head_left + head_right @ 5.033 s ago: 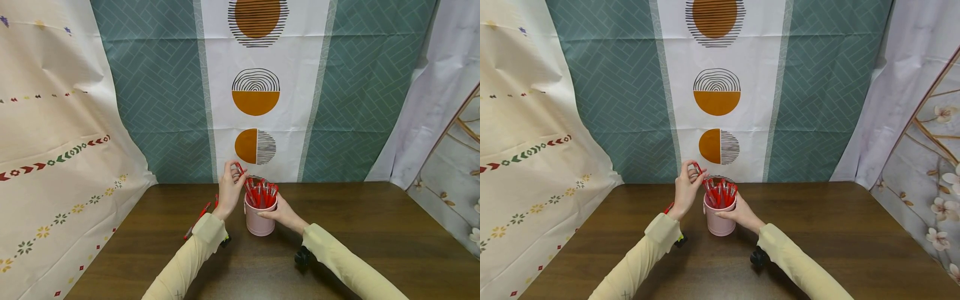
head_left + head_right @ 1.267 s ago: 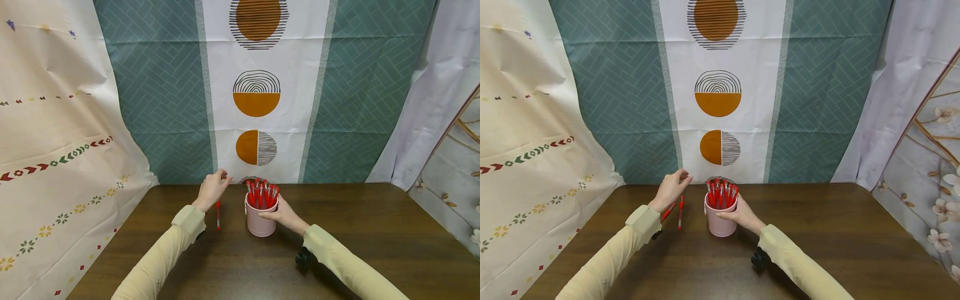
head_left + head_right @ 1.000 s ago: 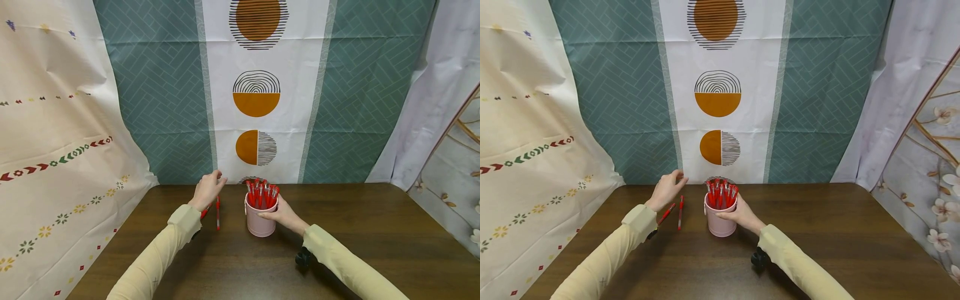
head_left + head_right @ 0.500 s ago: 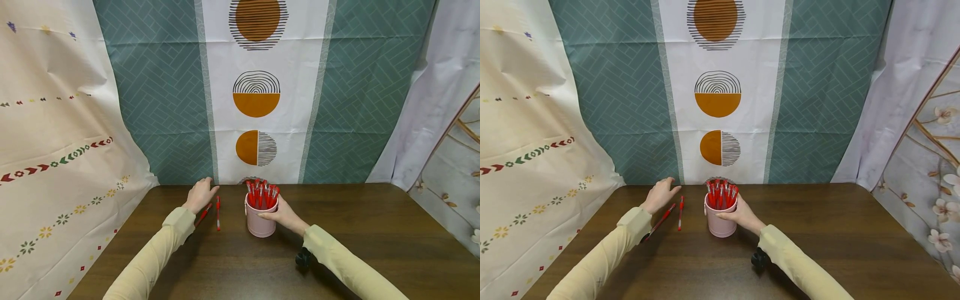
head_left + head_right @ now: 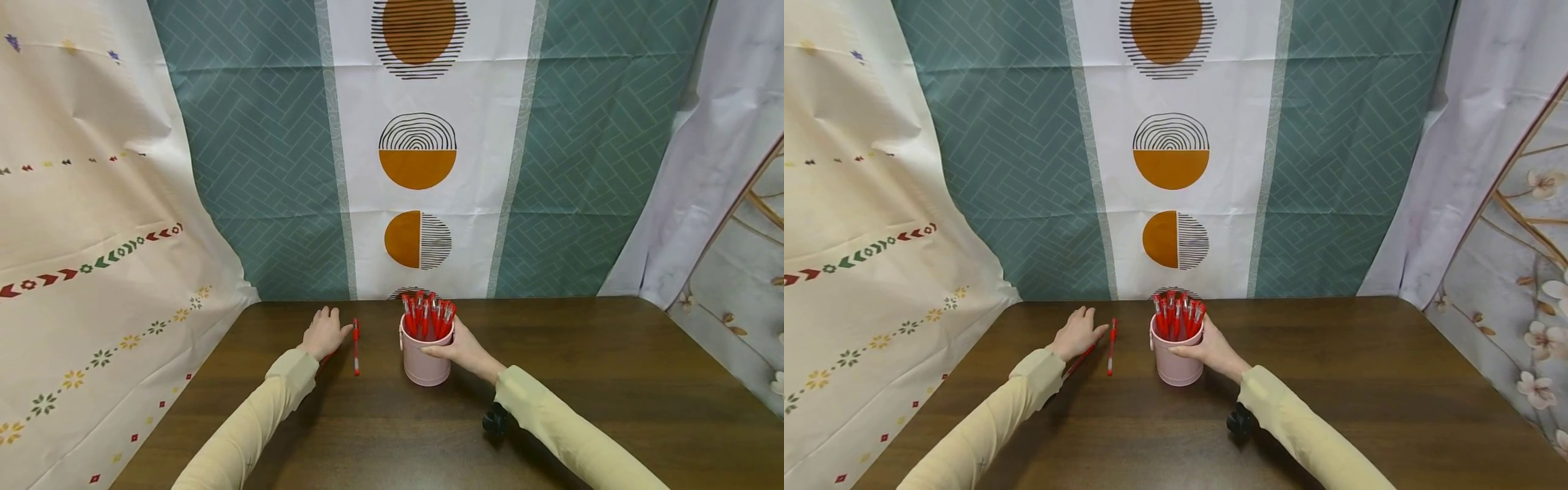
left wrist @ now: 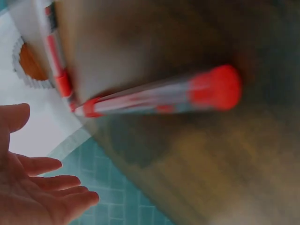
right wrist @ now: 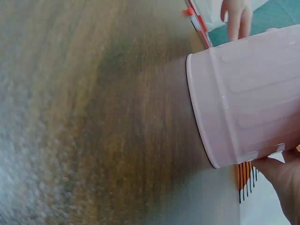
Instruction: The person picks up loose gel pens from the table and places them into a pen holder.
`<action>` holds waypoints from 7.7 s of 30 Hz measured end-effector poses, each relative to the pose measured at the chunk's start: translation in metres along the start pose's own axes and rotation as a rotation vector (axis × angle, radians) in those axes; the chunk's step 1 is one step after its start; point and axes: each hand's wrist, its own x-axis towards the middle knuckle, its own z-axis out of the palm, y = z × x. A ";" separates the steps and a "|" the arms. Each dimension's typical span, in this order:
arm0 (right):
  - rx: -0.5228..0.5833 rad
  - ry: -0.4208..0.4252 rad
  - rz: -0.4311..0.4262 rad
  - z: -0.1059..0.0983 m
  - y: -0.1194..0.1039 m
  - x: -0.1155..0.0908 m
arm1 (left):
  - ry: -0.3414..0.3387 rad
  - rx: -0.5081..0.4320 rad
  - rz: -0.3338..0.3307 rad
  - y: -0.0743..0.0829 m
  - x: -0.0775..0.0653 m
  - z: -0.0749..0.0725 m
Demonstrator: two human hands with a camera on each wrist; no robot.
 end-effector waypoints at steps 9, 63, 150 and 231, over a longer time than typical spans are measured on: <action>0.017 0.013 0.011 0.000 0.002 0.002 | -0.066 0.013 -0.035 0.004 -0.008 0.008; 0.014 -0.002 0.023 0.001 -0.003 -0.002 | 0.189 0.418 0.174 -0.042 0.019 0.081; 0.006 0.006 -0.014 0.001 0.000 -0.001 | 0.372 -0.015 0.287 0.037 0.000 -0.054; 0.029 0.004 -0.015 0.002 -0.001 -0.001 | 0.658 -0.619 0.534 0.133 -0.006 -0.093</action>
